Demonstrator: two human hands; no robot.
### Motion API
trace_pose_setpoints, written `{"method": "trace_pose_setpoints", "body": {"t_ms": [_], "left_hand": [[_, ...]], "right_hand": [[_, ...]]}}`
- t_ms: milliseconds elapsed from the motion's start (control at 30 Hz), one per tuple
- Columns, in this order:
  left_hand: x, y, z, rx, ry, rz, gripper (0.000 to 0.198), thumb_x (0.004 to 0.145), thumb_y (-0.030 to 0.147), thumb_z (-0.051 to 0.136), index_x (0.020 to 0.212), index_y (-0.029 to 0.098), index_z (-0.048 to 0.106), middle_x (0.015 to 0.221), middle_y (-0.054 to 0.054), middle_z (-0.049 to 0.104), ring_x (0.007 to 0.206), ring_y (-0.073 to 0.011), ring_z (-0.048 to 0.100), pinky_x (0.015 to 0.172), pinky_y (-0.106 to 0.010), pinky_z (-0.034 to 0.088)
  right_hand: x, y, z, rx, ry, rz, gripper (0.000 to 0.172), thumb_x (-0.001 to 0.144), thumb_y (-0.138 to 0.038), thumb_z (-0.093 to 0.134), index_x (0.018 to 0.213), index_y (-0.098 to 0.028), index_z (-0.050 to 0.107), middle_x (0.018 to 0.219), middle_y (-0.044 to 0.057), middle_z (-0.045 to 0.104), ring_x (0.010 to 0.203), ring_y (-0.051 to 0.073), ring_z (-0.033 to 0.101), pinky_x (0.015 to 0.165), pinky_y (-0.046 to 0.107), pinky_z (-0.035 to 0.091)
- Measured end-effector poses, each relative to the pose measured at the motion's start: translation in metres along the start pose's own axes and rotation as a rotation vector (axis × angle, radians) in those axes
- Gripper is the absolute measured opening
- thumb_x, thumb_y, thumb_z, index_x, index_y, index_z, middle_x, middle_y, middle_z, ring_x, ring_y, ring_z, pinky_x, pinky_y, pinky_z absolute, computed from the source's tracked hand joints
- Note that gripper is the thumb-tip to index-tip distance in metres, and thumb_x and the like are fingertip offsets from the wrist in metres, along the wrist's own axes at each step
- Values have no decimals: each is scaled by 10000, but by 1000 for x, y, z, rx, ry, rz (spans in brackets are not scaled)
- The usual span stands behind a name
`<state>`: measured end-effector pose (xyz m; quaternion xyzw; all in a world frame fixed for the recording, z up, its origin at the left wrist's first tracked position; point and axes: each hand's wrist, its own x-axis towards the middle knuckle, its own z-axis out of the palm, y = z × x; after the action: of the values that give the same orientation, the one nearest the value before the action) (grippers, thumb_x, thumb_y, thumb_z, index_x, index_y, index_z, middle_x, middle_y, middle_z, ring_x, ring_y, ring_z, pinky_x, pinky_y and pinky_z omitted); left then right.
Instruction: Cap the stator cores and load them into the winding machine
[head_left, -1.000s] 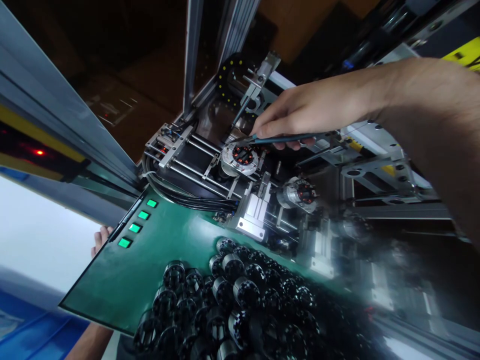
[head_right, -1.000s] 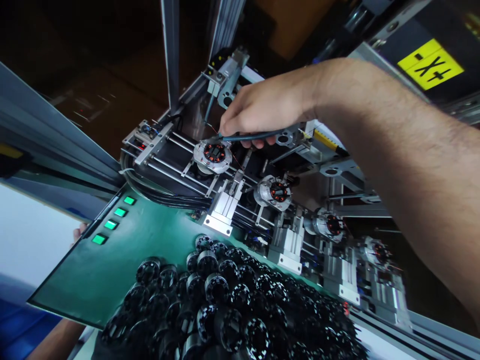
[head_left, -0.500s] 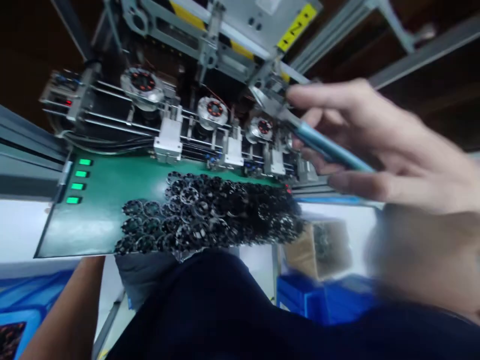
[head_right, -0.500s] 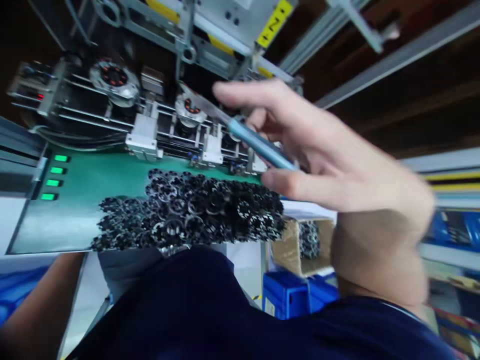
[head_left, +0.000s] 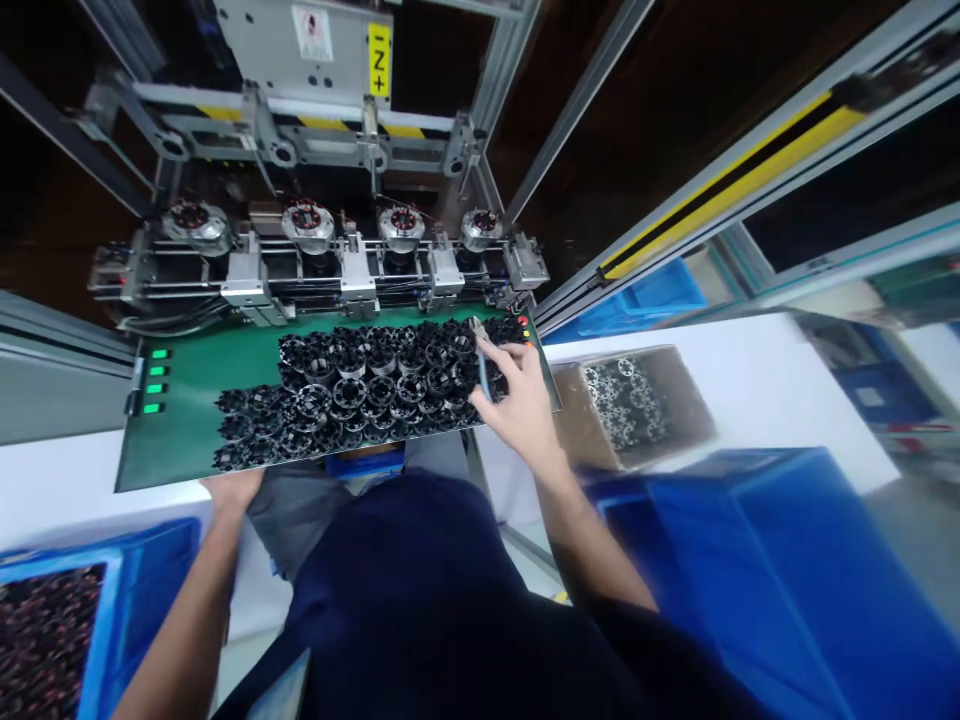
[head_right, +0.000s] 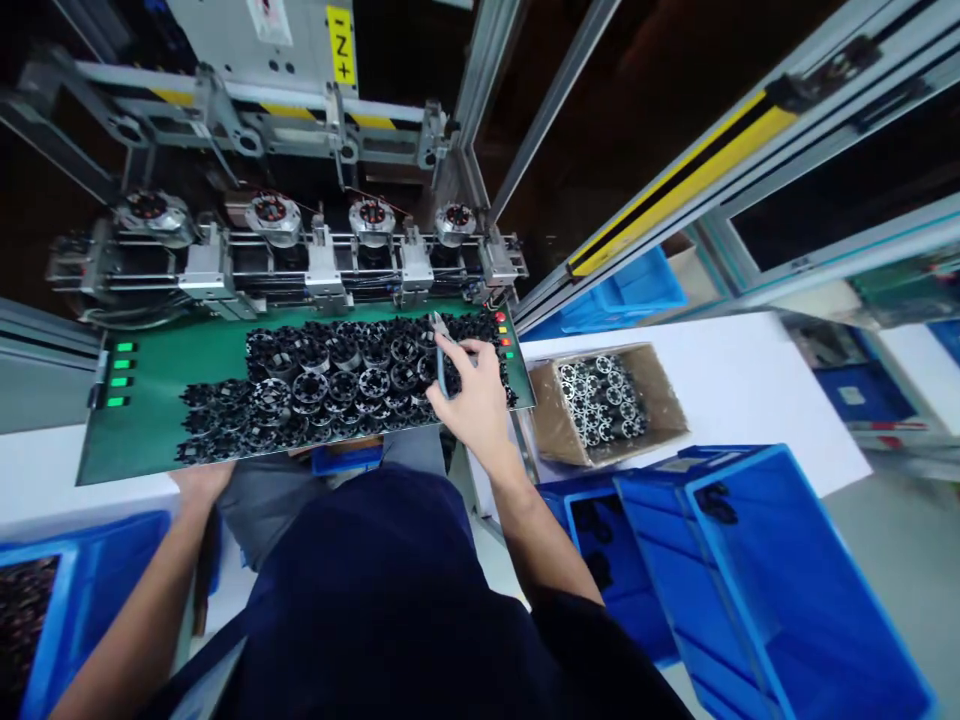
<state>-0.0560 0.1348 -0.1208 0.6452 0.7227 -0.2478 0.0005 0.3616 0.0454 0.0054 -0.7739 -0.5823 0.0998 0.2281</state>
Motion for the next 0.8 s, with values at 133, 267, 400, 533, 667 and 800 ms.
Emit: {"method": "trace_pose_setpoints", "body": {"t_ms": [133, 267, 400, 533, 667, 800], "left_hand": [[-34, -25, 39, -151, -89, 230, 613, 1152, 536, 755, 1625, 146, 779, 1772, -232, 684, 1695, -354, 664, 1347, -494, 622], [-69, -94, 64, -436, -431, 443, 805, 1023, 647, 642, 1802, 446, 651, 1818, 25, 635, 1752, -276, 590, 1412, -434, 544], [-43, -165, -6, -734, -586, 455, 831, 789, 977, 602, 1613, 879, 565, 1700, 412, 594, 1710, -229, 645, 1444, -435, 495], [52, -150, -158, -781, -13, 384, 887, 970, 882, 537, 1712, 426, 707, 1675, 87, 791, 1493, -333, 800, 1350, -423, 614], [155, -78, -261, -452, 210, 364, 806, 1190, 592, 450, 1861, 148, 485, 1774, -108, 674, 1607, -315, 667, 1440, -466, 479], [219, -29, -272, -370, 146, 341, 768, 1228, 567, 533, 1840, 103, 505, 1783, -204, 586, 1613, -324, 641, 1396, -462, 512]], "right_hand": [[15, -11, 17, -102, -94, -65, 612, 1171, -506, 615, 1721, -259, 717, 1719, 220, 601, 1601, 427, 572, 1434, 648, 465], [24, -7, 3, -167, -192, -160, 589, 1182, -511, 606, 1674, -224, 758, 1743, 239, 632, 1679, 479, 500, 1460, 748, 386], [74, -27, -37, -156, -163, -313, 638, 1177, -524, 629, 1723, -202, 708, 1730, 237, 638, 1628, 448, 558, 1418, 661, 482], [173, -111, -35, -135, -279, -491, 556, 1208, -410, 571, 1726, -236, 676, 1565, 174, 768, 1465, 377, 719, 1332, 554, 579], [263, -200, 24, -217, -457, -382, 578, 1178, -235, 648, 1750, -159, 608, 1534, 215, 795, 1418, 368, 777, 1291, 559, 613], [308, -232, 83, -294, -675, -221, 435, 1197, -419, 786, 1526, -137, 740, 1347, 133, 830, 1139, 243, 842, 1048, 445, 738]]}}
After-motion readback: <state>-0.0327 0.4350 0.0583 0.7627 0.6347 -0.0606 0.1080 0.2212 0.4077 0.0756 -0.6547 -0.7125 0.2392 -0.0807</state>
